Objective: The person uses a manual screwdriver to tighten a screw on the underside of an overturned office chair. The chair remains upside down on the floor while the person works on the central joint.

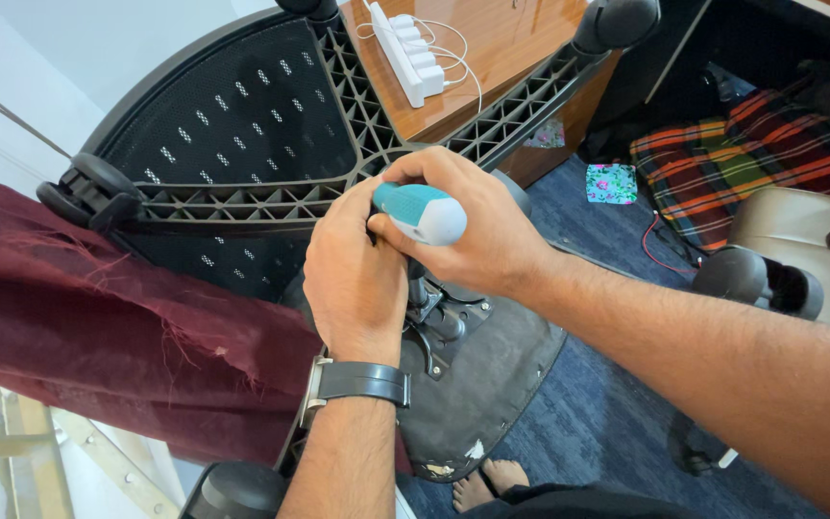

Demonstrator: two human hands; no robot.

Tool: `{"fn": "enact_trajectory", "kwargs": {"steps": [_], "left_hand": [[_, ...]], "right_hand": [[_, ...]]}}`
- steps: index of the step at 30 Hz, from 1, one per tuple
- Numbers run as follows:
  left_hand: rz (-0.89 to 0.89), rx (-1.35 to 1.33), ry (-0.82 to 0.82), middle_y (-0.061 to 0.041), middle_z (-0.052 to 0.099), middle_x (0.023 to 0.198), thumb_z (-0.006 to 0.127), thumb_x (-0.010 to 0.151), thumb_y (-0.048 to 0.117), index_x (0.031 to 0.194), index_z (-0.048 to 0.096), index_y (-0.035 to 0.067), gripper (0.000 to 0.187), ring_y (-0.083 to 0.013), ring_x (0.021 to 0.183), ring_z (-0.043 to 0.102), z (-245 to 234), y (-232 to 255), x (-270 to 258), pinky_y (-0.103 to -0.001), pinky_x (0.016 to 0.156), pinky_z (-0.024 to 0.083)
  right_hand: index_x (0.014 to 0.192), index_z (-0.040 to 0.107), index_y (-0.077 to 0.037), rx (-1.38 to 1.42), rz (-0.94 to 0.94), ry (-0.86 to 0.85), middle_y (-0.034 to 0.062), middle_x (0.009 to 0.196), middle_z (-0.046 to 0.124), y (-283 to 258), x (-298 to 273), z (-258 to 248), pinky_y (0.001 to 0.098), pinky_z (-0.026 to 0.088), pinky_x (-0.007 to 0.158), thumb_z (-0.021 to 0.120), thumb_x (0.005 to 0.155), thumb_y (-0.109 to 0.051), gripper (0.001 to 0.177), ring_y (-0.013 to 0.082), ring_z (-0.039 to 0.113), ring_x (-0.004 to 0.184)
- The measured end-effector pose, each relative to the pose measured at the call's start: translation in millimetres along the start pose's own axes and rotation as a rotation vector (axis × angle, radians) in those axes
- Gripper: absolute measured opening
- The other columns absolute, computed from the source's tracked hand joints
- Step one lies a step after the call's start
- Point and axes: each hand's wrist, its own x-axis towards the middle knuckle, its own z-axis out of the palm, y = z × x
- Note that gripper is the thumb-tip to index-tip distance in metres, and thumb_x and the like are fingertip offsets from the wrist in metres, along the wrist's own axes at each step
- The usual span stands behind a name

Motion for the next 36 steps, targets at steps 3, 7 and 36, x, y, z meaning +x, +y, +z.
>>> {"fn": "enact_trajectory", "kwargs": {"steps": [3, 7, 36], "left_hand": [[-0.002, -0.003, 0.003, -0.008, 0.075, 0.114, 0.061, 0.09, 0.013, 0.116, 0.073, 0.015, 0.029, -0.0332, 0.106, 0.069, -0.1, -1.0, -1.2, -0.043, 0.083, 0.055], [0.011, -0.003, 0.004, -0.008, 0.075, 0.114, 0.061, 0.09, 0.014, 0.116, 0.073, 0.015, 0.028, -0.0332, 0.107, 0.07, -0.1, -1.1, -1.0, -0.042, 0.083, 0.055], [-0.065, -0.026, -0.071, -0.007, 0.075, 0.113, 0.056, 0.092, 0.015, 0.117, 0.072, 0.019, 0.03, -0.0316, 0.109, 0.068, -5.3, 2.4, -2.0, -0.043, 0.085, 0.055]], "right_hand": [[0.122, 0.061, -0.006, 0.004, -0.012, 0.001, 0.0101, 0.119, 0.068, -0.5, -0.8, 0.3, 0.0383, 0.055, 0.095, 0.081, 0.093, -0.027, 0.041, 0.0274, 0.068, 0.114], [0.123, 0.061, -0.006, -0.003, -0.039, -0.002, 0.0099, 0.119, 0.068, -1.4, -0.9, -1.0, 0.0389, 0.055, 0.096, 0.08, 0.095, -0.026, 0.04, 0.0274, 0.068, 0.114], [0.126, 0.064, -0.008, 0.046, -0.142, -0.001, 0.0102, 0.122, 0.068, -10.2, -2.1, -5.6, 0.0373, 0.058, 0.099, 0.075, 0.1, -0.019, 0.031, 0.0263, 0.071, 0.115]]}}
